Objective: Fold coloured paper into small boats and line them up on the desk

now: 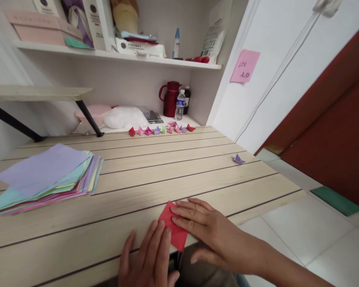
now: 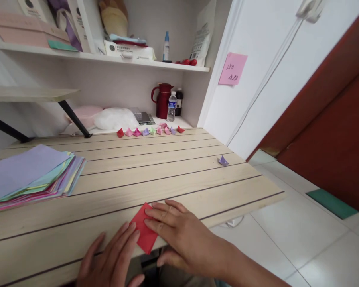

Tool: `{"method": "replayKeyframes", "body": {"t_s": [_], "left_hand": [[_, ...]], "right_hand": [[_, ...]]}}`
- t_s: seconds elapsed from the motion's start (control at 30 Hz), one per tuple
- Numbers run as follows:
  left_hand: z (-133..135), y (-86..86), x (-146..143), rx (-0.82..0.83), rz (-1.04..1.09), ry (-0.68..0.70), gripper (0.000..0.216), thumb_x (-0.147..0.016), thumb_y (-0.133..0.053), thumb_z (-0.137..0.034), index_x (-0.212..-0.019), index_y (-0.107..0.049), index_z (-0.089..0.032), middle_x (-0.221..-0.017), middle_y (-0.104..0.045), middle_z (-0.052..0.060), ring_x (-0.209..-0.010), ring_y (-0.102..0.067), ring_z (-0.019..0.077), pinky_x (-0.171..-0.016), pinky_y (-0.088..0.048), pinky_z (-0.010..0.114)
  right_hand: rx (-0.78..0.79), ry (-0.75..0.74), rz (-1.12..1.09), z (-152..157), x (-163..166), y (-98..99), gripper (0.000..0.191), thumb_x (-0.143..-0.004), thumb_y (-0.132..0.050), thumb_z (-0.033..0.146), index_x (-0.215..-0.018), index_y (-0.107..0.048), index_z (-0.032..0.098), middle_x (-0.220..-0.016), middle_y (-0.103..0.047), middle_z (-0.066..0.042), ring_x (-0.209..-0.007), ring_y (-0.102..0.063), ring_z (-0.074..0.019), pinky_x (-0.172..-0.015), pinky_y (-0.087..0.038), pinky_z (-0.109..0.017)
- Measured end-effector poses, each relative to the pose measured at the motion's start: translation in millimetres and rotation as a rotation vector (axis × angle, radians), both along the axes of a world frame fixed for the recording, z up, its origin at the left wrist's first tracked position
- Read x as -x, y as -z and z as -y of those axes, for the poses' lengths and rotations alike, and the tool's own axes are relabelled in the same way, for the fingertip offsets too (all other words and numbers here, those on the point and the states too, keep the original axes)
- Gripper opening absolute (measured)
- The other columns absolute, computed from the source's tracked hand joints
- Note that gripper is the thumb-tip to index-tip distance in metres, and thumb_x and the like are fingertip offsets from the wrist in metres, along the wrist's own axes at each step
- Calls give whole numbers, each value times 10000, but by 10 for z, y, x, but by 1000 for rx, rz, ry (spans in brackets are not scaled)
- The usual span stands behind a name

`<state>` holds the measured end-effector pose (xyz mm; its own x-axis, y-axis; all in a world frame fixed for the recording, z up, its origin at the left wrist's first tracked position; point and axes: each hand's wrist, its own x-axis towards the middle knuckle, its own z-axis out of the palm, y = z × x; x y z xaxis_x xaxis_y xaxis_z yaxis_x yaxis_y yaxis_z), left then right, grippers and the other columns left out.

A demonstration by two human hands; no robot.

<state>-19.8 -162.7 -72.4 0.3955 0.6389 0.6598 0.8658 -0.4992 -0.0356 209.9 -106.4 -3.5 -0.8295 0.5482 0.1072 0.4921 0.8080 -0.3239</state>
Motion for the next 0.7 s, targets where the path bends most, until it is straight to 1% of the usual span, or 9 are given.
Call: {"method": "replayKeyframes", "body": {"t_s": [0.03,0.1,0.17,0.2,0.3,0.4,0.53,0.7], "left_hand": [[1,-34,15,20,23,-13,356,-977,-382,-271,-1290,-518,-172,-1206,-719,94,-1094,-666,193,-1147,-254,458],[-15,-116,63,52,25,-14,407,-976,-414,-334,-1329,-481,-143,-1171,-726,104,-1060,-671,193,-1010,-401,401],[-55,-213,129,93,-12,42,470,-952,-474,-394,-1347,-470,-139,-1147,-724,94,-1012,-677,183,-874,-479,348],[-81,-263,162,113,-22,69,467,-937,-505,-396,-1336,-482,-156,-1139,-722,81,-998,-678,179,-831,-498,334],[-162,-393,235,219,-49,100,368,-897,-574,-374,-1244,-559,-251,-1102,-715,39,-963,-678,193,-768,-527,336],[-230,-461,242,322,-42,100,306,-885,-593,-349,-1188,-597,-307,-1036,-705,11,-891,-676,194,-724,-533,342],[-317,-452,206,370,8,106,330,-884,-590,-332,-1213,-584,-316,-973,-680,1,-850,-669,194,-709,-519,358],[-387,-440,163,386,90,113,246,-920,-548,-308,-1162,-587,-317,-923,-678,-24,-845,-665,173,-730,-492,351]], "right_hand": [[-9,11,-12,18,-4,18,706,-944,-505,566,-1514,-328,189,-1564,-370,-111,-1471,-261,-261,-1210,-178,-495],[-9,32,-58,29,-2,35,649,-936,-542,539,-1473,-400,203,-1533,-427,-100,-1450,-303,-257,-1198,-216,-479],[23,60,-122,20,8,21,583,-921,-581,520,-1412,-478,222,-1481,-497,-96,-1408,-377,-245,-1175,-268,-453],[46,73,-155,13,12,3,551,-916,-595,511,-1382,-509,230,-1453,-527,-96,-1384,-413,-238,-1162,-292,-440],[114,102,-238,-2,13,-65,468,-923,-615,445,-1340,-541,247,-1392,-584,-86,-1339,-471,-212,-1136,-324,-404],[165,110,-297,-4,0,-110,418,-945,-604,365,-1343,-534,257,-1348,-618,-71,-1321,-489,-197,-1135,-319,-389],[200,111,-347,-7,-20,-100,381,-964,-574,337,-1333,-539,251,-1321,-632,-77,-1304,-504,-210,-1131,-323,-401],[233,123,-422,-15,-22,-63,286,-979,-533,225,-1262,-578,230,-1232,-676,-55,-1268,-533,-182,-1122,-341,-365]]}}
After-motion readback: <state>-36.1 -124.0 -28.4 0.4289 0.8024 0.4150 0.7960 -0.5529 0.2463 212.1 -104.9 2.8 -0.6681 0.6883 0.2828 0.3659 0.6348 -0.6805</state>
